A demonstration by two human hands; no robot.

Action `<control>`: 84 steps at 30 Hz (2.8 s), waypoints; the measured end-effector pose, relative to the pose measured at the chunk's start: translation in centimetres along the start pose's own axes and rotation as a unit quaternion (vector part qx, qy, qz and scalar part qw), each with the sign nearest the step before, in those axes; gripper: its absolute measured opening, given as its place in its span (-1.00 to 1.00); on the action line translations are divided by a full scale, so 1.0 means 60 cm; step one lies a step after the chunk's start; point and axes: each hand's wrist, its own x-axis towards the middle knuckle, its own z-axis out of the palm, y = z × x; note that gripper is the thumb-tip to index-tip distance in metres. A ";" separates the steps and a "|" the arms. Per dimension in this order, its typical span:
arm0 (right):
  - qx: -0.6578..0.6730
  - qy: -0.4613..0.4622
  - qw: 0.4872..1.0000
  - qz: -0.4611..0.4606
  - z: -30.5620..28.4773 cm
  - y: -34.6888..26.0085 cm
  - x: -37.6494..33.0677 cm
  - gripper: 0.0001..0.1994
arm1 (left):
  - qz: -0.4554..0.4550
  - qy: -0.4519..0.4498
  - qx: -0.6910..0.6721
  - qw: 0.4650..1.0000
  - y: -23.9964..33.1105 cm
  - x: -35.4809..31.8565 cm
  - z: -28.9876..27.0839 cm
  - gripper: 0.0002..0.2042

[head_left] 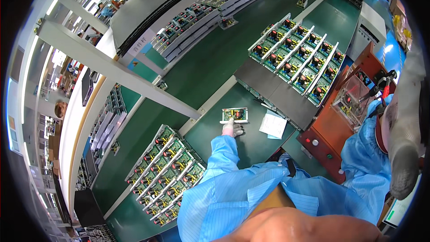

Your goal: The person tests circuit boards using a testing fixture and arranges the circuit boards onto trays along the workstation.

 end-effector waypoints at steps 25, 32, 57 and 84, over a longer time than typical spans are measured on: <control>-0.100 -0.091 0.990 -0.052 0.007 0.058 0.017 -0.27 | 0.003 -0.005 0.005 1.000 0.005 -0.016 0.007 -0.45; -0.126 -0.120 0.982 -0.069 -0.088 0.094 0.007 -0.27 | 0.003 -0.003 -0.001 1.000 0.000 0.001 0.001 -0.46; -0.345 -0.351 0.852 0.177 -0.119 0.291 -0.258 -0.72 | 0.014 0.017 -0.007 1.000 -0.005 -0.009 0.020 -0.49; -0.493 -0.180 0.818 0.234 -0.270 0.341 -0.437 -0.82 | 0.231 -0.052 0.180 0.955 0.109 -0.135 0.094 -0.68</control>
